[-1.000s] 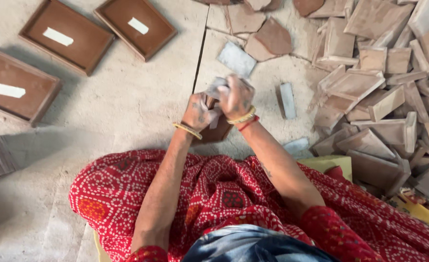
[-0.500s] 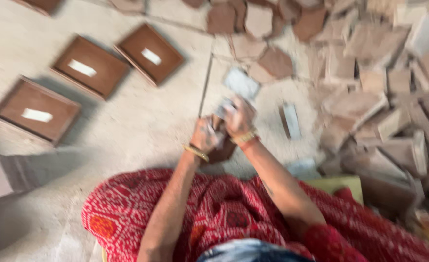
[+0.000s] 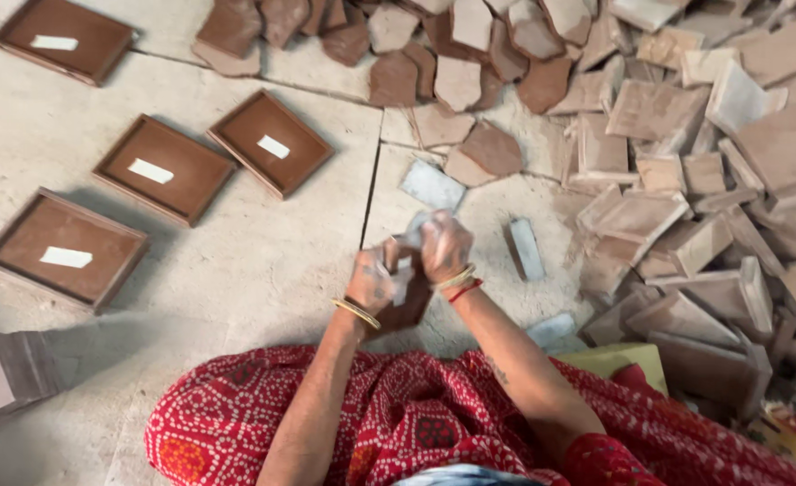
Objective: The person sits on the floor and sands small wooden trays with a sanding block. They hold each tray with one hand and rub the sanding block over the surface and edges, then place the finished tray aside and pick up another.
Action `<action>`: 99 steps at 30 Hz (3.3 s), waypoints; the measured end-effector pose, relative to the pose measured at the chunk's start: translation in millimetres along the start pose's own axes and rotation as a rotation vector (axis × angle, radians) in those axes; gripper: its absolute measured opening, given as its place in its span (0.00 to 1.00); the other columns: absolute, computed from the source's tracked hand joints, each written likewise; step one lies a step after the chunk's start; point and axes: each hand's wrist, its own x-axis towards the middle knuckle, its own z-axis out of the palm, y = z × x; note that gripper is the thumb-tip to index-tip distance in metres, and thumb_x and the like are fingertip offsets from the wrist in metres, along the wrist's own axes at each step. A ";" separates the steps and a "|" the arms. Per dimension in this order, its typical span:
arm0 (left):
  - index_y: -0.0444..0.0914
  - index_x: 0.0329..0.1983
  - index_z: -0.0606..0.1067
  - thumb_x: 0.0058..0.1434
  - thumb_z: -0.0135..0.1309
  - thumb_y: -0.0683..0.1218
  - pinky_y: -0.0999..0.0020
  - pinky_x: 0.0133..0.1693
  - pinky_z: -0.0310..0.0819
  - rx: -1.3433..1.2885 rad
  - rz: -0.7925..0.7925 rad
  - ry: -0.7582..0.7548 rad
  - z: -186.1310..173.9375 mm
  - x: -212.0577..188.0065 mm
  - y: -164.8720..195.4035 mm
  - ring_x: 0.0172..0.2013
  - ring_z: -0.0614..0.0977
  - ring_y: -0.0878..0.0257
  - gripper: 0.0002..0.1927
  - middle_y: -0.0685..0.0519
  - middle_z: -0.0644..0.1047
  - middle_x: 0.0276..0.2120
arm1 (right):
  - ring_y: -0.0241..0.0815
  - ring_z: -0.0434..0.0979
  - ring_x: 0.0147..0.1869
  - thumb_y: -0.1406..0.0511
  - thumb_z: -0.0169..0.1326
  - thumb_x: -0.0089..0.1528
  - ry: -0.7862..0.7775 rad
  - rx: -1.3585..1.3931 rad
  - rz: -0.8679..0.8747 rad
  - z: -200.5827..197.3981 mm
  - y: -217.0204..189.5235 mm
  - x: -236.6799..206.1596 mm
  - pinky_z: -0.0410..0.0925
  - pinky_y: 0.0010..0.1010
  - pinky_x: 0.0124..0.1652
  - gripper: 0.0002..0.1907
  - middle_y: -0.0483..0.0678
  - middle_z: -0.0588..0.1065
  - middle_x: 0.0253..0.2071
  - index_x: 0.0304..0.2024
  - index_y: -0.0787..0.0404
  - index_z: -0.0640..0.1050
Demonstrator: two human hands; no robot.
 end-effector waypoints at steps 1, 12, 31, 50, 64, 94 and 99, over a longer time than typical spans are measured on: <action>0.29 0.39 0.76 0.51 0.59 0.34 0.69 0.33 0.76 -0.062 0.086 0.024 -1.9 -2.5 3.4 0.34 0.79 0.67 0.11 0.50 0.80 0.32 | 0.67 0.77 0.36 0.59 0.45 0.71 -0.046 -0.043 0.167 -4.4 6.2 -1.6 0.69 0.51 0.36 0.16 0.63 0.76 0.31 0.41 0.66 0.76; 0.32 0.43 0.75 0.55 0.60 0.36 0.72 0.37 0.77 0.027 0.034 -0.011 1.3 -3.0 23.8 0.33 0.81 0.65 0.12 0.52 0.80 0.33 | 0.54 0.75 0.27 0.54 0.43 0.71 -0.224 0.036 0.154 27.6 -7.1 -16.1 0.68 0.45 0.31 0.19 0.53 0.72 0.23 0.41 0.62 0.76; 0.35 0.55 0.78 0.55 0.67 0.55 0.70 0.33 0.82 -0.203 -0.189 -0.263 -5.6 -9.2 31.8 0.32 0.83 0.66 0.29 0.50 0.83 0.35 | 0.48 0.70 0.36 0.48 0.42 0.76 0.079 0.141 0.323 -36.2 42.8 15.7 0.67 0.40 0.41 0.28 0.55 0.71 0.32 0.38 0.65 0.71; 0.33 0.30 0.78 0.52 0.70 0.43 0.64 0.32 0.75 0.378 -0.164 -0.237 -58.5 -21.5 54.6 0.24 0.78 0.65 0.11 0.52 0.78 0.22 | 0.44 0.71 0.28 0.44 0.25 0.76 -0.522 0.375 0.075 -28.8 -96.8 21.2 0.64 0.36 0.30 0.32 0.47 0.70 0.25 0.42 0.57 0.74; 0.30 0.32 0.73 0.45 0.66 0.35 0.66 0.31 0.77 0.185 -0.173 -0.079 -54.9 -22.1 27.3 0.33 0.75 0.60 0.15 0.51 0.74 0.32 | 0.36 0.71 0.20 0.44 0.19 0.74 -0.385 0.294 -0.099 -36.4 -82.9 -6.9 0.63 0.29 0.18 0.38 0.43 0.77 0.26 0.54 0.59 0.75; 0.36 0.29 0.80 0.45 0.64 0.33 0.60 0.39 0.77 0.348 0.108 -0.225 -70.7 -18.9 6.7 0.31 0.78 0.60 0.09 0.51 0.81 0.28 | 0.42 0.73 0.29 0.44 0.21 0.72 -0.649 0.217 0.075 -41.1 -78.8 -15.5 0.68 0.30 0.27 0.38 0.47 0.76 0.30 0.65 0.60 0.71; 0.39 0.30 0.77 0.52 0.65 0.38 0.69 0.34 0.77 0.102 -0.116 -0.265 -83.9 -30.7 13.7 0.27 0.79 0.70 0.07 0.60 0.79 0.27 | 0.45 0.80 0.45 0.46 0.23 0.78 -0.604 0.164 -0.141 -31.1 -79.7 -13.8 0.72 0.30 0.38 0.31 0.53 0.78 0.45 0.64 0.60 0.67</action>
